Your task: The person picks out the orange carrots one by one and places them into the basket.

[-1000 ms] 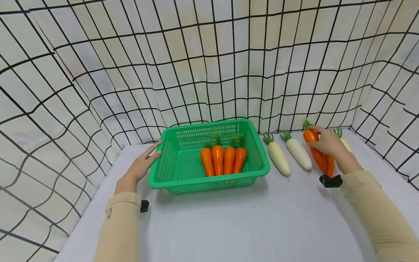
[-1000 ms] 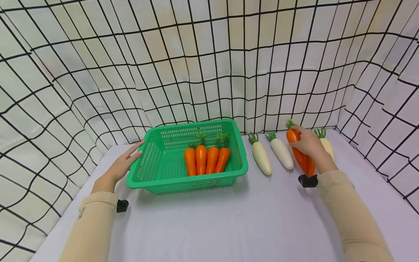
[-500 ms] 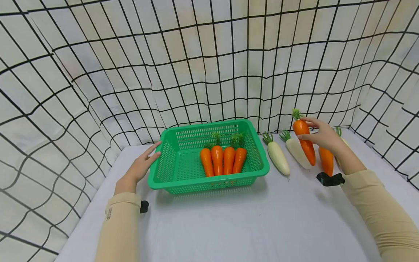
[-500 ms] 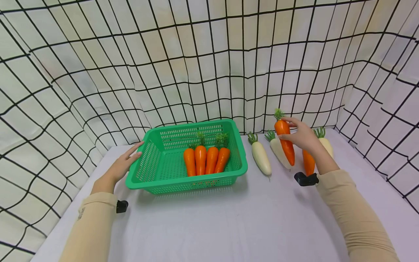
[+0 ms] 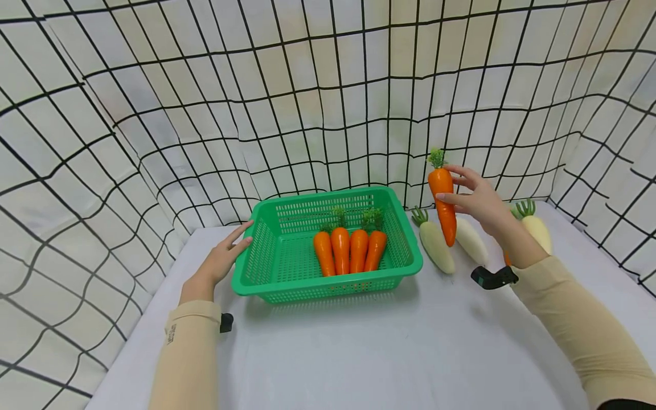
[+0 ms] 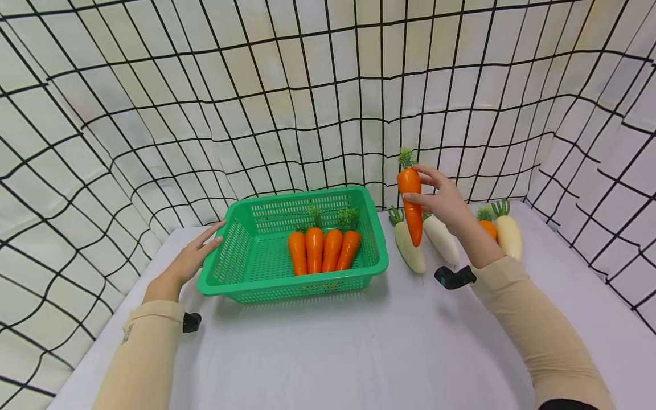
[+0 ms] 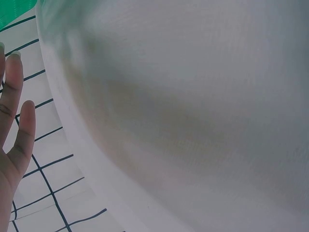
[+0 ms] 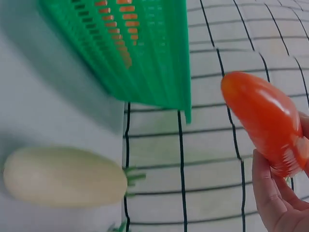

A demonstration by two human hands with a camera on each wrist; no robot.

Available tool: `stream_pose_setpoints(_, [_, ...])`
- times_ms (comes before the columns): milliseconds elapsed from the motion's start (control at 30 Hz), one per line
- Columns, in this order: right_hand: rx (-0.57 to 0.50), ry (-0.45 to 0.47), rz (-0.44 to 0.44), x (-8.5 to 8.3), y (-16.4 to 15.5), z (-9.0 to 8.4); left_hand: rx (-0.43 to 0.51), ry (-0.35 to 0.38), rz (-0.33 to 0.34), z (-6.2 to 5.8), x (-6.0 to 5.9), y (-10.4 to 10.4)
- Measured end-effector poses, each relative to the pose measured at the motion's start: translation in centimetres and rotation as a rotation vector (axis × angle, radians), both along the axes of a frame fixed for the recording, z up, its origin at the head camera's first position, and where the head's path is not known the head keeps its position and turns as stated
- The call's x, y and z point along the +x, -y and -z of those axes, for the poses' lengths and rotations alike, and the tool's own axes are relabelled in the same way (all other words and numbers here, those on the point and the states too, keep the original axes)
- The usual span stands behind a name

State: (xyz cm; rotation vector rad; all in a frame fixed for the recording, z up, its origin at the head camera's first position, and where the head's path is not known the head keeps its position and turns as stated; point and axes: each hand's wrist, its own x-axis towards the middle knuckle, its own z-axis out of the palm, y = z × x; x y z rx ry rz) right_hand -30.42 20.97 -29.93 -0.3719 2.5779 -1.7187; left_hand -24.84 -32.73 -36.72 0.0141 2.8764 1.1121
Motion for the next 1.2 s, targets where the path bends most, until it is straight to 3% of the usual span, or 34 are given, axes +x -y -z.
stream_pose_setpoints(333, [-0.149,0.124,-0.137,-0.2,5.0,-1.3,0.004,0.005,-0.003,-0.4,0.0,-0.1])
stream_pose_setpoints(800, [-0.194,0.172,-0.282,-2.1,11.1,-1.1,0.01,0.003,-0.002,0.1,0.0,0.2])
stream_pose_setpoints(1200, [-0.222,0.219,-0.326,-3.1,15.2,-1.7,-0.001,0.002,-0.009,0.2,0.0,0.2])
